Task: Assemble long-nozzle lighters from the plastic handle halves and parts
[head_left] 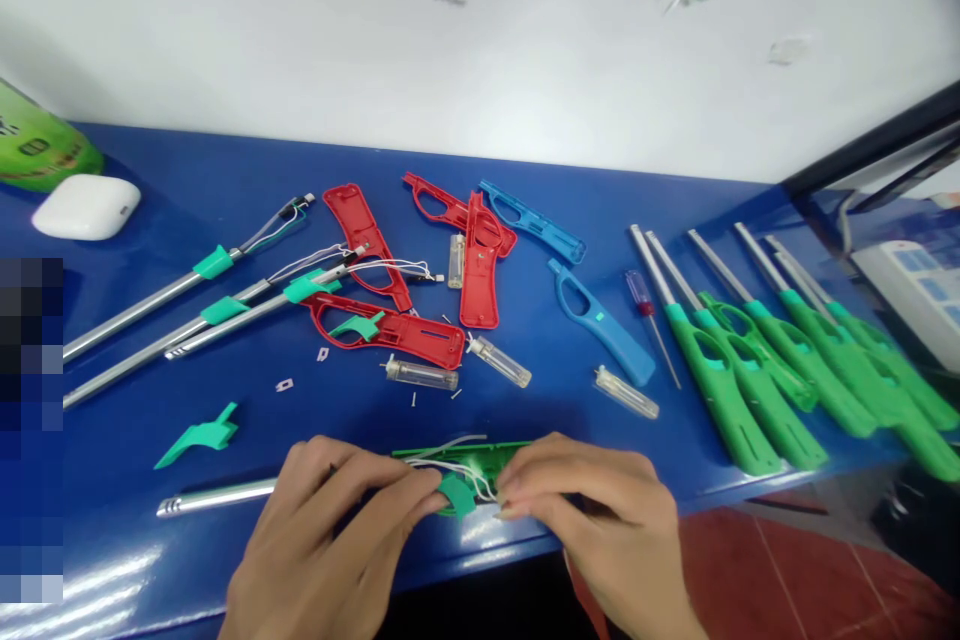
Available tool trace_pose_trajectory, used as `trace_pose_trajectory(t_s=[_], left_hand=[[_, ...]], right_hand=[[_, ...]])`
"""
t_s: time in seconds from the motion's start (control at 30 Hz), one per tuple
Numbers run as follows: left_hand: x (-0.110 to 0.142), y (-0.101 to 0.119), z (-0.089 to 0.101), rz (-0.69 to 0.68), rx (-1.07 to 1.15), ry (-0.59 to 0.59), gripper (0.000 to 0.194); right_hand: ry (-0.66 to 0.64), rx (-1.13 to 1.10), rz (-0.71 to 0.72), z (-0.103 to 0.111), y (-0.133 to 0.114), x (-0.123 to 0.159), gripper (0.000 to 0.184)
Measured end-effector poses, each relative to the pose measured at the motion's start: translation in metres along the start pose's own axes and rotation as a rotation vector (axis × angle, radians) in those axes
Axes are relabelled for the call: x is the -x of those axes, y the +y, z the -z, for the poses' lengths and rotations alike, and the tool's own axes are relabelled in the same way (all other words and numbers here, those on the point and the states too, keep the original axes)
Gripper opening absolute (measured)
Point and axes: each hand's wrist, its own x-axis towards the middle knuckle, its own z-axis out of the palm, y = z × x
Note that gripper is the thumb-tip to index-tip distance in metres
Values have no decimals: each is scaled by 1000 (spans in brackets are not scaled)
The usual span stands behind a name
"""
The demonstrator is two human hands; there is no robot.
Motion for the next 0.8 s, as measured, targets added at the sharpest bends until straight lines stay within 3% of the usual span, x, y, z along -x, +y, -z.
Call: trace_pose_trajectory(t_s=[0.1,0.23,0.4,0.6,0.8], left_hand=[[7,2,-1,31,-13,-19,34],[11,6,-7,47,-46,80,40],[15,0,-7,0,-97,-41,44],[24,-3,-8,3,-58,-49,46],[7,1,-1,-55,-79,46,30]], right_hand=[[-13,12,19,1,0,-1,19],[-69,149,150,6,0,-3,17],[-90,404,268,13,-3,-2,21],[-129,483,290,15,-4,2,25],[-108,493,305,12,-2,3,24]])
